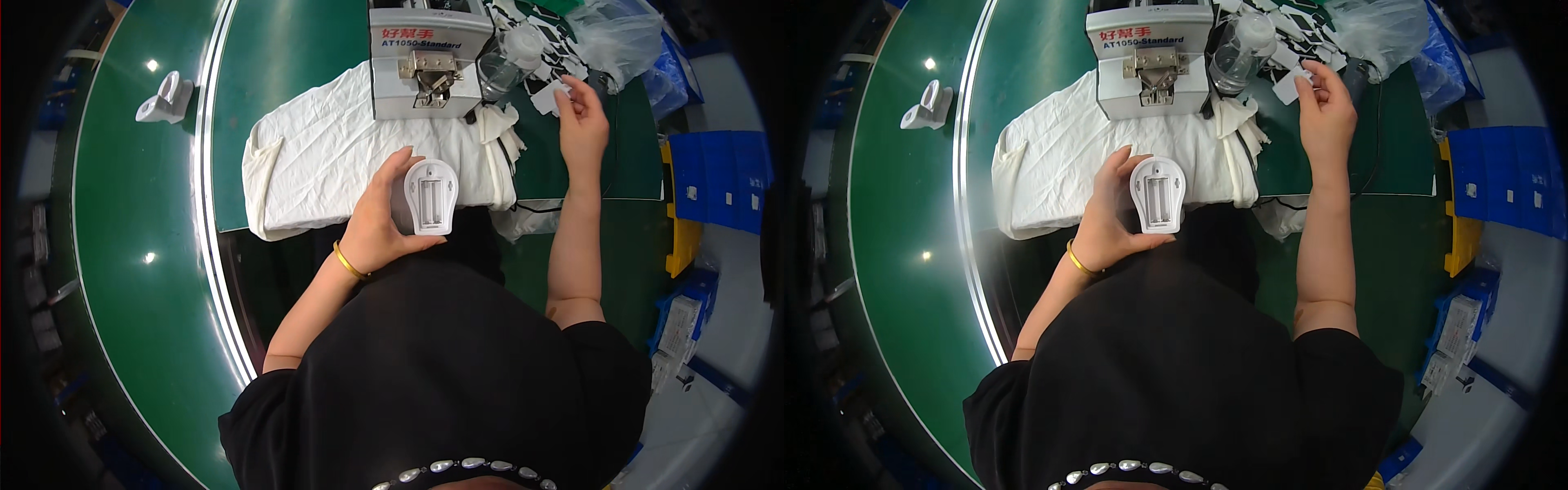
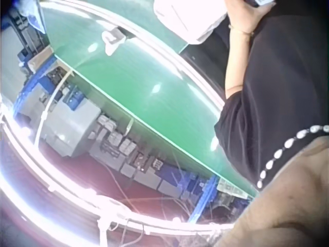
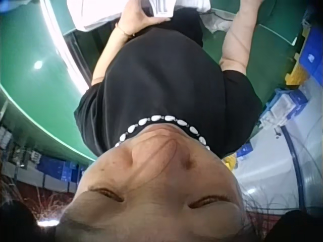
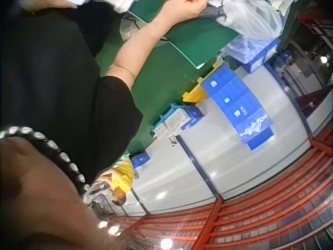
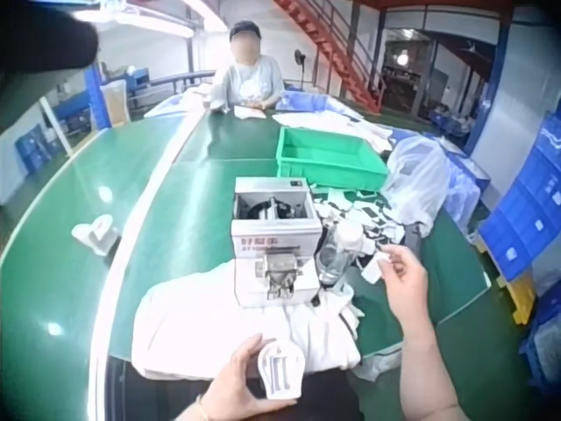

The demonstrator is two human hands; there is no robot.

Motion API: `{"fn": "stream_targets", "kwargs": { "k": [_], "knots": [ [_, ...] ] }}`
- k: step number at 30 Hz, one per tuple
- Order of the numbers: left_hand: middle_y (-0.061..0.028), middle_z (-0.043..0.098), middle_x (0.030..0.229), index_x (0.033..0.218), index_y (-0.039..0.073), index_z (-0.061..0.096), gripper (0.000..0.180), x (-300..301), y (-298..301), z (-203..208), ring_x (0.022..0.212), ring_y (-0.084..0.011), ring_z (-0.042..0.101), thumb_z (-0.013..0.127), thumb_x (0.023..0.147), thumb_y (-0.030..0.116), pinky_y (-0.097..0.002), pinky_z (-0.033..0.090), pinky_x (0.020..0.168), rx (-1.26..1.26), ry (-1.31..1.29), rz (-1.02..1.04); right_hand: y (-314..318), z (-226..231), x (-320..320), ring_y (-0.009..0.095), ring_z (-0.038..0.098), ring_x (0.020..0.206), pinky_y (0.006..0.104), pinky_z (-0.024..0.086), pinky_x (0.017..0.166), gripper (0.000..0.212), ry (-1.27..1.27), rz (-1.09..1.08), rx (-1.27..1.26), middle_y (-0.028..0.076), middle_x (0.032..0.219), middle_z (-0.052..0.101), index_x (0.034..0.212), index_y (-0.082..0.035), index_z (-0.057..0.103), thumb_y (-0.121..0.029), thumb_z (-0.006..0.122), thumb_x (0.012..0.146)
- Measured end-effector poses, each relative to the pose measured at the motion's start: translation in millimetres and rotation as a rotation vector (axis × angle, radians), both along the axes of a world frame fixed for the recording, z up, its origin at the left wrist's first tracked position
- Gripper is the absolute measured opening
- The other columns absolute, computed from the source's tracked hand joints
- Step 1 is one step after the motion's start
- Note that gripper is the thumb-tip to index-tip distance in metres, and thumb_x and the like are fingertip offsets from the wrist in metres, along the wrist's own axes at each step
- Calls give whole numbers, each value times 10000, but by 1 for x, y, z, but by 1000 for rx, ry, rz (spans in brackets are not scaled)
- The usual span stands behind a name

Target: Assembling plastic housing components using an electric screwdriver on a production line.

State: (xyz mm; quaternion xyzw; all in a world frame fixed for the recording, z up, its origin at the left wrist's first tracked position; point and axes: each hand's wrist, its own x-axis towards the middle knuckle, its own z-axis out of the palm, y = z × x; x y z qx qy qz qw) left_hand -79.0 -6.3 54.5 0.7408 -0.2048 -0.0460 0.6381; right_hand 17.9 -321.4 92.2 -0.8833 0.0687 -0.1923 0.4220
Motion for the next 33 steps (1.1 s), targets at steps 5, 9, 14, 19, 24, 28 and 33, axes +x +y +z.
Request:
{"fn": "stream_targets", "kwargs": {
  "k": [5,9,14,19,24,28,33],
  "knots": [
    [-173,543,1362,1498,39,260,1169,-4,1,6,1230,-319,567,947,561,164,-398,448,1046,54,-56,25,79,43,-58,51,569,811,196,466,704,288,154,397,559,-9,941,631,1188,-23,662,2,680,902],
    [-169,548,1355,1491,40,274,1155,-6,-2,5,1219,-321,575,947,560,162,-395,461,1035,48,-28,43,103,37,-78,51,591,787,207,468,691,291,418,628,388,16,934,684,1167,-5,662,14,700,880],
    [-172,552,1348,1477,38,302,1128,-10,-4,4,1218,-322,575,944,559,170,-395,468,1026,54,36,55,109,35,-82,47,587,749,207,469,674,276,455,643,383,19,898,691,1149,-12,676,-8,717,876],
    [-176,550,1349,1470,29,314,1118,-10,-5,7,1221,-327,573,942,557,172,-393,468,1026,69,26,66,108,34,-82,39,581,744,204,468,672,268,524,600,506,19,888,689,1139,-21,688,-27,729,874],
    [-178,543,1362,1463,25,327,1107,-12,-8,8,1227,-326,572,943,555,172,-395,468,1028,45,41,60,101,37,-78,75,531,741,228,459,680,291,465,715,177,23,896,641,1152,-55,708,-53,738,863],
    [-178,526,1386,1465,30,330,1113,-13,-9,13,1258,-328,556,947,549,173,-392,461,1041,60,87,73,102,22,-80,112,515,826,252,448,715,310,255,690,-49,54,1011,605,1174,-85,716,-50,725,865],
    [-179,515,1400,1469,40,331,1107,-14,-7,13,1294,-331,531,945,557,167,-399,449,1059,33,72,57,99,17,-82,151,531,970,277,441,817,537,522,553,176,72,1147,584,1373,-34,555,-170,734,885]
  ]
}}
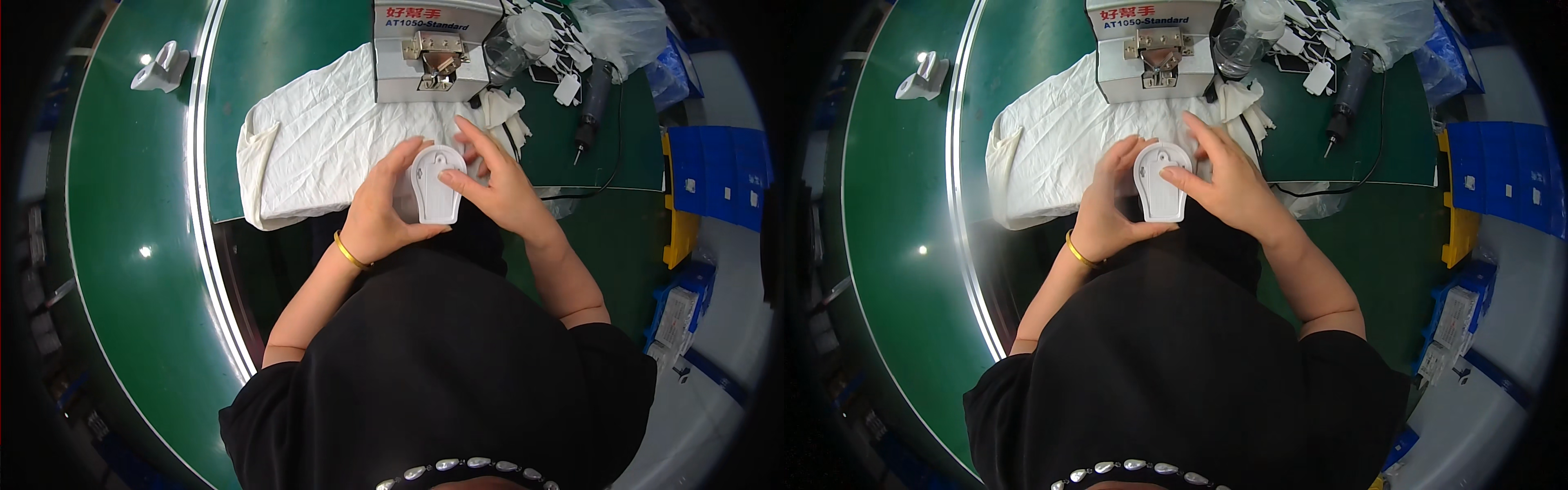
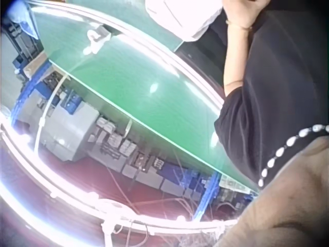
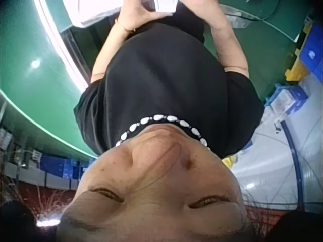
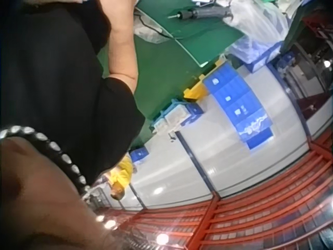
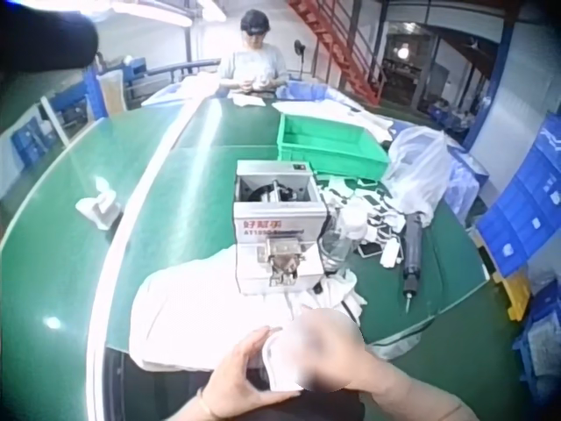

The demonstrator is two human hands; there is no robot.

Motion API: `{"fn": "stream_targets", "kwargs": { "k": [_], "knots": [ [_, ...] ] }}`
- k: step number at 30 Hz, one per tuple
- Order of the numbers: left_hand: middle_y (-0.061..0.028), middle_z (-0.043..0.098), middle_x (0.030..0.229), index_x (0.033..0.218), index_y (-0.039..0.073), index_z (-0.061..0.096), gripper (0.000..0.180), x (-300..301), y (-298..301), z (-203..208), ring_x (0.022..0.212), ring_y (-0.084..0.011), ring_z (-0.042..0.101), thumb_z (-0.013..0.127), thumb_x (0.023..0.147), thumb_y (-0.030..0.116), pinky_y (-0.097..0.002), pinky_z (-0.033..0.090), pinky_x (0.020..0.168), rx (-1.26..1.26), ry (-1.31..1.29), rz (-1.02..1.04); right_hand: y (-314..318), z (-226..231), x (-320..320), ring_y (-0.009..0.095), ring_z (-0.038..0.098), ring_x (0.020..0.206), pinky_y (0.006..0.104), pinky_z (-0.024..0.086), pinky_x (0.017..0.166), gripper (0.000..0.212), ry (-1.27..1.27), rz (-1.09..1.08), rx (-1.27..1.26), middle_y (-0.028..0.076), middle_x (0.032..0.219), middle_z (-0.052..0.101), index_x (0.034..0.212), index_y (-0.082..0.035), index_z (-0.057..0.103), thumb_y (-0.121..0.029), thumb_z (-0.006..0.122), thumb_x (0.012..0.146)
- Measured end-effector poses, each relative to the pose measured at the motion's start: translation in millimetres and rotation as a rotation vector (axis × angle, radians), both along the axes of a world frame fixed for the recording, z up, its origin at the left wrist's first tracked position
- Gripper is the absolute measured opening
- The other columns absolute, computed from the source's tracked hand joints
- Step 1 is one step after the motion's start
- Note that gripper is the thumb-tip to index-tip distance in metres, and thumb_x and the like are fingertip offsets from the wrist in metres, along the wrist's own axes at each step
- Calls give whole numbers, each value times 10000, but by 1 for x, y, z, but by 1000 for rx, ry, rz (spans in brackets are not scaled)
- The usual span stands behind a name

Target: Assembling plastic housing components using an electric screwdriver on a production line.

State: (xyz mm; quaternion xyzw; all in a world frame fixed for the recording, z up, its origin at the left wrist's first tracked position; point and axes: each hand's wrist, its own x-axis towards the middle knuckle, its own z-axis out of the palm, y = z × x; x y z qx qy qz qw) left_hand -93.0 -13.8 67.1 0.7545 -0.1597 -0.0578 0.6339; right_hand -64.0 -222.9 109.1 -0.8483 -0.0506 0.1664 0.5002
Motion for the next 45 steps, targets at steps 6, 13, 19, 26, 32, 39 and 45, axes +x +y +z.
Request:
{"fn": "stream_targets", "kwargs": {
  "k": [6,13,19,26,32,39,45],
  "knots": [
    [-181,467,1452,1503,60,286,1069,-15,-2,9,1337,-332,483,909,637,124,-443,423,1082,-14,6,-92,-13,2,-3,149,554,1041,287,458,905,620,154,153,168,86,1214,585,1431,6,452,-172,724,903],
    [-246,457,1430,1544,75,166,816,-8,-1,20,1282,-285,519,673,906,20,-399,415,1072,-413,480,-52,-7,-5,-17,158,557,1129,308,437,1016,680,321,39,478,110,1221,560,1453,13,396,-55,736,868],
    [-214,524,1358,1456,63,291,711,-9,-8,27,1254,-256,542,692,874,-10,-373,434,1042,-313,434,-14,-6,-8,-26,158,547,1131,304,434,1012,695,204,54,415,93,1211,532,1466,-4,356,-52,720,876],
    [-237,458,1421,1477,44,276,853,-7,-7,23,1307,-317,500,785,793,47,-394,411,1073,-175,357,-40,-8,-2,-11,153,547,1090,293,451,979,665,386,-13,571,66,1169,510,1437,-28,386,-45,729,869],
    [-190,421,1467,1470,7,319,1085,-9,-11,29,1338,-373,440,932,589,166,-411,373,1116,204,-114,-82,-22,-10,-2,144,572,1077,302,498,935,619,334,-70,581,61,1167,559,1413,-40,429,-14,723,869],
    [-186,458,1424,1440,-9,351,1056,-7,-16,9,1293,-366,480,938,591,216,-409,409,1085,108,-49,63,-162,-18,107,295,614,1142,379,474,990,701,-406,-654,-737,196,1282,579,1332,-26,565,-408,803,794],
    [-193,454,1426,1458,-15,318,1098,-7,-19,-1,1313,-341,481,944,599,261,-397,411,1087,35,-42,88,-236,-82,129,295,683,930,377,552,821,696,-119,-845,-431,181,1066,666,1309,76,537,-276,806,772]
  ]
}}
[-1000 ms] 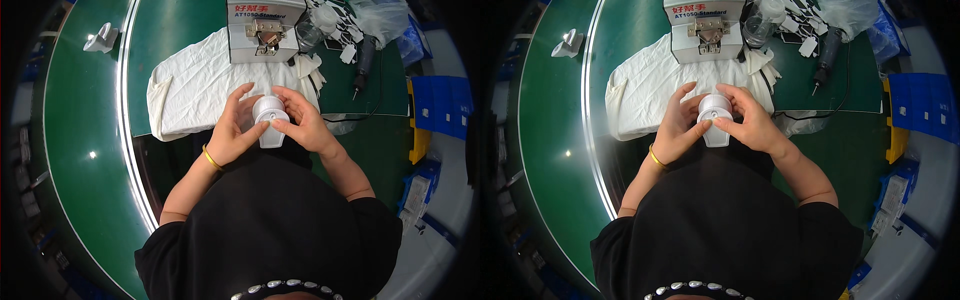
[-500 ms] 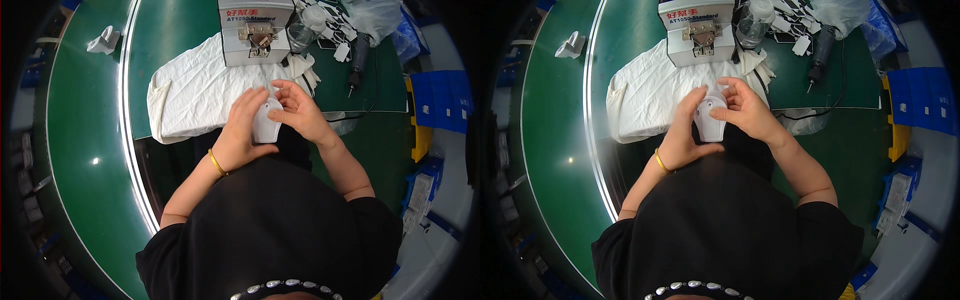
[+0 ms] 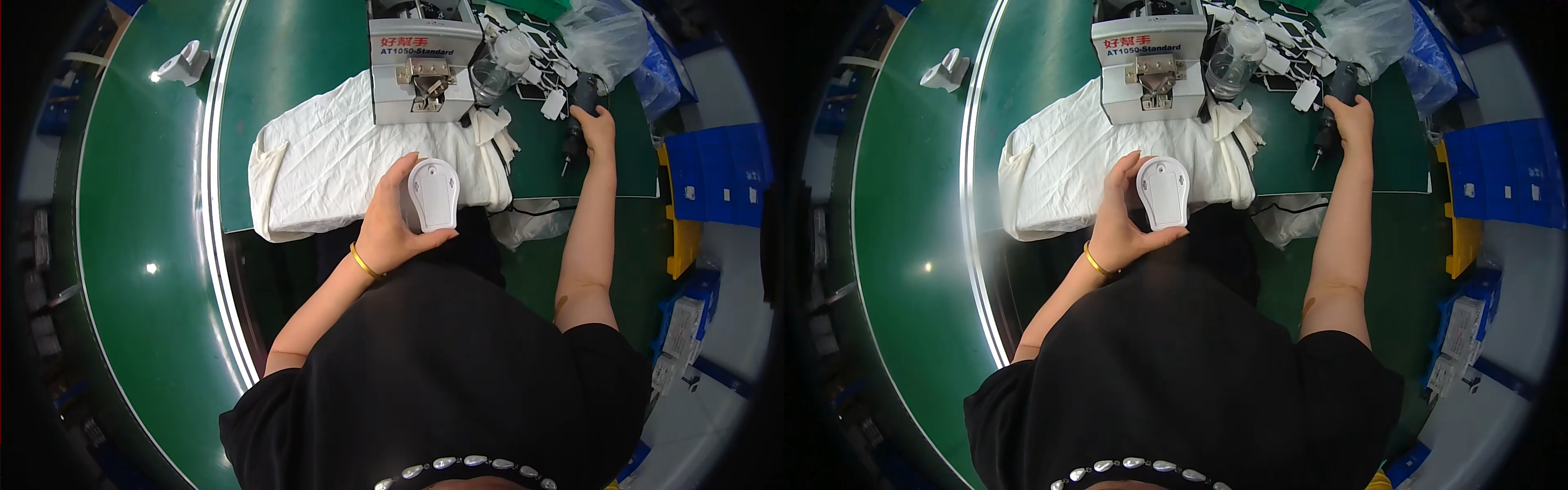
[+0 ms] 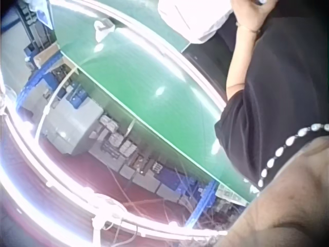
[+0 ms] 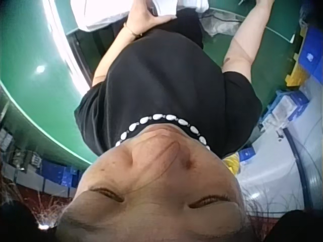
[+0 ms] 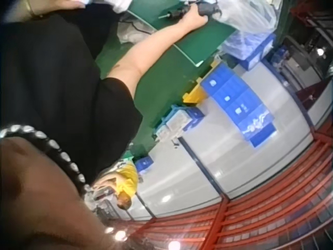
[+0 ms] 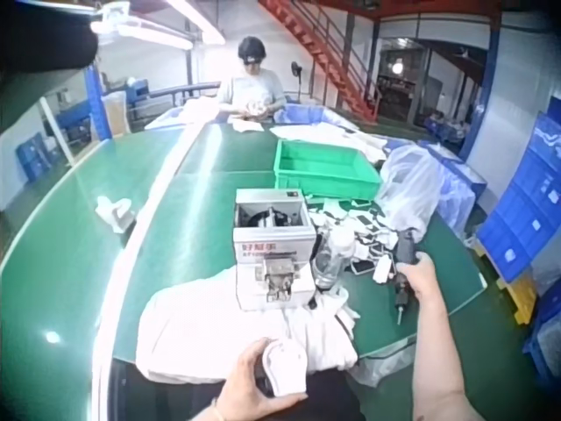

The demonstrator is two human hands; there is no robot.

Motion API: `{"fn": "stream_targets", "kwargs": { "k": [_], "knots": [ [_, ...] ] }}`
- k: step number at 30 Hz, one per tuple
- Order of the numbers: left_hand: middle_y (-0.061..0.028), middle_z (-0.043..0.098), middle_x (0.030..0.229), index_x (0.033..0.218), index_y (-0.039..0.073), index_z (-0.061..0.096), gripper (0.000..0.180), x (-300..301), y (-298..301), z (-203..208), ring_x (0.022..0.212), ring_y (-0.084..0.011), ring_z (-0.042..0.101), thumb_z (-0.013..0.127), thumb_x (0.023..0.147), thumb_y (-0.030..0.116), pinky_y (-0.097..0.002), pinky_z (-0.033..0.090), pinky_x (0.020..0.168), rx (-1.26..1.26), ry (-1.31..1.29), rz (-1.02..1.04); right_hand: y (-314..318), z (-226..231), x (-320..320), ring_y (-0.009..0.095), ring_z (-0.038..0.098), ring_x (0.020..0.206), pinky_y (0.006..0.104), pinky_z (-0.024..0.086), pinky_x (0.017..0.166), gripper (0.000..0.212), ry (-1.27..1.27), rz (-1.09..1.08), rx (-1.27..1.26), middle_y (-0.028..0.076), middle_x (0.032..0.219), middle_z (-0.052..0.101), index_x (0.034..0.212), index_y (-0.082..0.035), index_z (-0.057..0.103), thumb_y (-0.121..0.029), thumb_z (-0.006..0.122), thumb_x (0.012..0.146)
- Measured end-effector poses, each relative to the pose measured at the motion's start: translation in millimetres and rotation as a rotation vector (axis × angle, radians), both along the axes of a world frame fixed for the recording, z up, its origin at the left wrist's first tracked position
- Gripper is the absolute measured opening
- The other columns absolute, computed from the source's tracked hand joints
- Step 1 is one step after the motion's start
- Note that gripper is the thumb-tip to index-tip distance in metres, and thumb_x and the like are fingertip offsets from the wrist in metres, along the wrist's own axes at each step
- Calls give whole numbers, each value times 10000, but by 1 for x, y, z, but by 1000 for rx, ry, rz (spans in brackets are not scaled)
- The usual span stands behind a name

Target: Assembling plastic housing components using an electric screwdriver on a production line.

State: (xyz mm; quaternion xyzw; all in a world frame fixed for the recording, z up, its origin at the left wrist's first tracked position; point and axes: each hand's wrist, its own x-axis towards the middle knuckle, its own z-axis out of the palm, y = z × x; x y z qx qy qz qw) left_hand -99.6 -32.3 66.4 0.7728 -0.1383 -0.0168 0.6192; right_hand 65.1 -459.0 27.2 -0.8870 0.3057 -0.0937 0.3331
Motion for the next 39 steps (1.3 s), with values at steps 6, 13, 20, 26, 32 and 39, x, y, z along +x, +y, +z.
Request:
{"fn": "stream_targets", "kwargs": {
  "k": [6,13,20,26,32,39],
  "knots": [
    [-186,468,1416,1457,-10,323,1101,-3,2,-11,1298,-334,499,945,593,274,-395,416,1080,-39,-6,28,16,37,-25,254,629,982,392,531,886,582,-211,255,1352,198,1185,592,1370,38,450,-40,650,829],
    [-175,502,1382,1427,14,378,1030,-2,-2,-17,1263,-336,520,936,604,282,-398,430,1058,-72,-74,41,170,149,-20,310,561,1191,518,367,1125,626,-608,815,1375,171,1280,545,1428,-37,365,16,569,839],
    [-179,503,1381,1422,18,380,1021,0,-4,-22,1254,-346,525,935,608,285,-401,437,1051,-119,-78,14,242,123,55,190,647,918,329,502,867,575,-1107,1573,1148,98,995,647,1306,12,432,17,703,799],
    [-197,499,1397,1397,57,438,924,13,0,-42,1288,-377,498,924,635,246,-430,426,1056,-105,-173,-20,269,190,-17,201,633,1000,340,499,895,686,-462,1015,909,122,1103,640,1376,21,427,42,743,767],
    [-208,516,1385,1216,160,672,596,18,3,-36,1300,-419,472,884,669,265,-460,421,1042,111,-394,-91,286,185,-16,169,638,905,290,508,814,698,-563,833,356,95,1021,643,1408,13,409,52,721,785],
    [-195,539,1363,1187,172,706,560,18,0,-36,1295,-417,478,880,662,261,-465,432,1038,89,-402,-59,288,159,4,155,645,771,271,505,725,550,-754,730,783,101,852,654,1351,23,429,28,647,846]
  ]
}}
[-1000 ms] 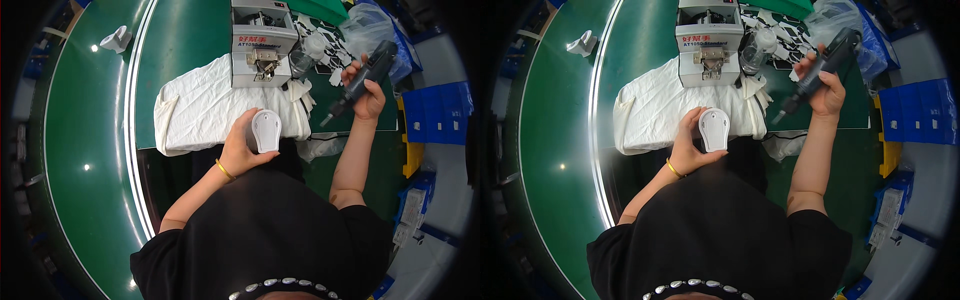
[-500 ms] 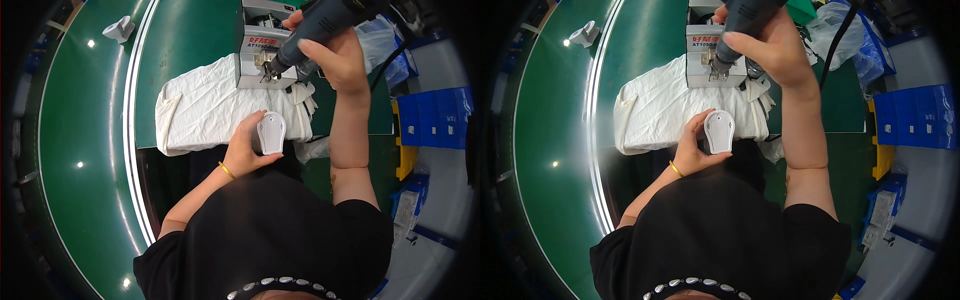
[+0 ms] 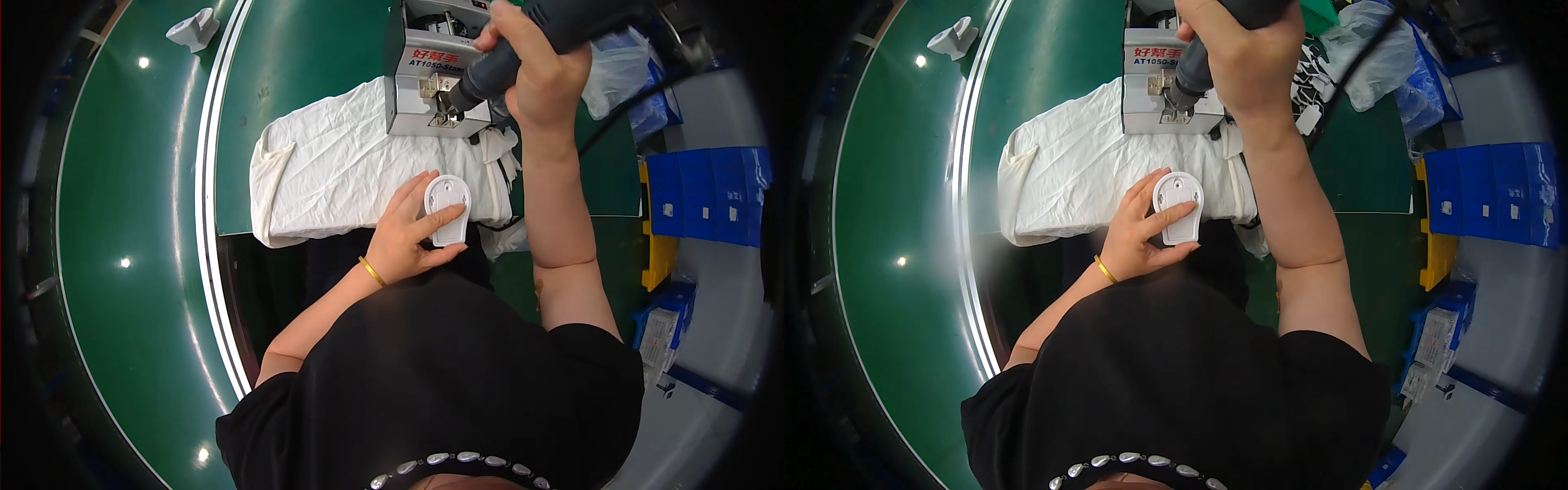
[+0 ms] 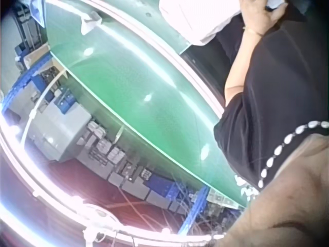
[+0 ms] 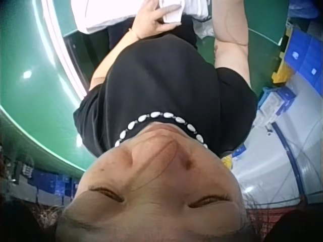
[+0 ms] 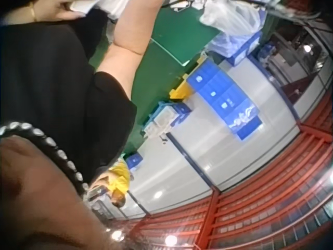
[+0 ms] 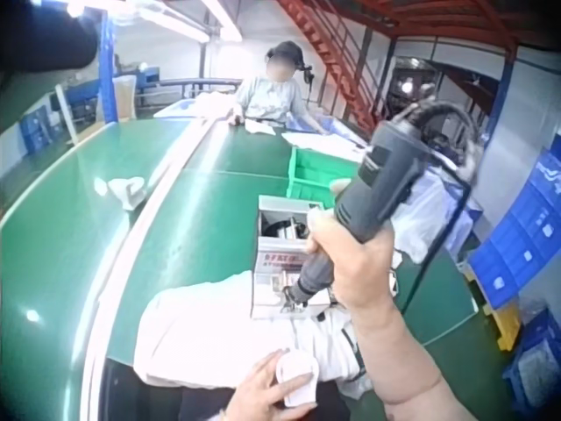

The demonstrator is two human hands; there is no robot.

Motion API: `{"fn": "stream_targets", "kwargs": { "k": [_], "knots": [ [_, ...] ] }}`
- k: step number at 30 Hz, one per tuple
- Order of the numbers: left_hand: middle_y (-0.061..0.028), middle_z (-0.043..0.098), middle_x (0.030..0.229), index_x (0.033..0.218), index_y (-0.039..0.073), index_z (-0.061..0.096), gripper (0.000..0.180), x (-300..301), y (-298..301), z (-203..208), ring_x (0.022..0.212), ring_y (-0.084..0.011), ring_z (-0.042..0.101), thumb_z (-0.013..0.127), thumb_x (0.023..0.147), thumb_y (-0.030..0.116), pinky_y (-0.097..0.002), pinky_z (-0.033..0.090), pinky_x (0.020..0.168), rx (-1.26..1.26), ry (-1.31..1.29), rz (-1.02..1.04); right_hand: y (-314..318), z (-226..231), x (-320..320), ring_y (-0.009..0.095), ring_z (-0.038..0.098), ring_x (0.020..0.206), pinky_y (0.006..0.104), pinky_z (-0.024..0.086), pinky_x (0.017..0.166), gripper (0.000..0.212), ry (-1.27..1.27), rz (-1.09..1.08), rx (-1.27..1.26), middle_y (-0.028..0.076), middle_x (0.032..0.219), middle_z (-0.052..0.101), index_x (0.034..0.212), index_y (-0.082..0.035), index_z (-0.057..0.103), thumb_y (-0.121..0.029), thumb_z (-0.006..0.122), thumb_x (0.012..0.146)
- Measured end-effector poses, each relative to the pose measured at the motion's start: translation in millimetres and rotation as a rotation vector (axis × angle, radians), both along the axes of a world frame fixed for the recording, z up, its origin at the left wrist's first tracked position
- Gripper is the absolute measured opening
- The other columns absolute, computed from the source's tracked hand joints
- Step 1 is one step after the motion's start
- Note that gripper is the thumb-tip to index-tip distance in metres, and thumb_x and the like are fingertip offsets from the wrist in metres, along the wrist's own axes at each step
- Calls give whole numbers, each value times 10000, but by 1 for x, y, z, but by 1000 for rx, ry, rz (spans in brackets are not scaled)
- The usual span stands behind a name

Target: Assembling plastic housing components using an electric screwdriver on a production line.

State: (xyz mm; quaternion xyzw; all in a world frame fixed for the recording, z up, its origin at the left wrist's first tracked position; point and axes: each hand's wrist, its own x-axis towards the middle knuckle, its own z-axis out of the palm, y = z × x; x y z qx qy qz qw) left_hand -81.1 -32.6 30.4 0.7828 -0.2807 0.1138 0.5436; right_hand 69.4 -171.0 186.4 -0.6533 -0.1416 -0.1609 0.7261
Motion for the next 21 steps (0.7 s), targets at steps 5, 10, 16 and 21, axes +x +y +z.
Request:
{"fn": "stream_targets", "kwargs": {
  "k": [5,10,16,21],
  "knots": [
    [-193,539,1365,1196,177,702,574,1,1,0,1292,-417,482,883,657,257,-462,433,1041,7,-5,2,-5,-5,-26,177,576,628,383,513,641,341,-51,134,122,85,725,566,1217,25,498,23,623,900],
    [-199,531,1372,1206,179,698,593,2,3,-3,1286,-421,486,888,649,257,-463,432,1043,15,-8,1,-8,5,-76,179,559,651,394,502,670,398,-30,125,-54,101,780,555,1273,35,415,-35,570,914],
    [-202,521,1383,1202,180,701,593,3,4,1,1283,-423,486,890,646,265,-465,430,1039,23,-10,6,-12,5,-93,152,561,665,384,508,698,411,-53,174,-203,97,772,559,1274,29,386,-28,565,909],
    [-245,543,1329,1204,184,677,578,5,5,4,1244,-457,509,874,667,273,-475,452,1029,22,-43,-5,-11,-1,-93,149,558,664,382,507,701,413,-32,178,-177,92,774,552,1274,23,386,-17,563,903]
  ]
}}
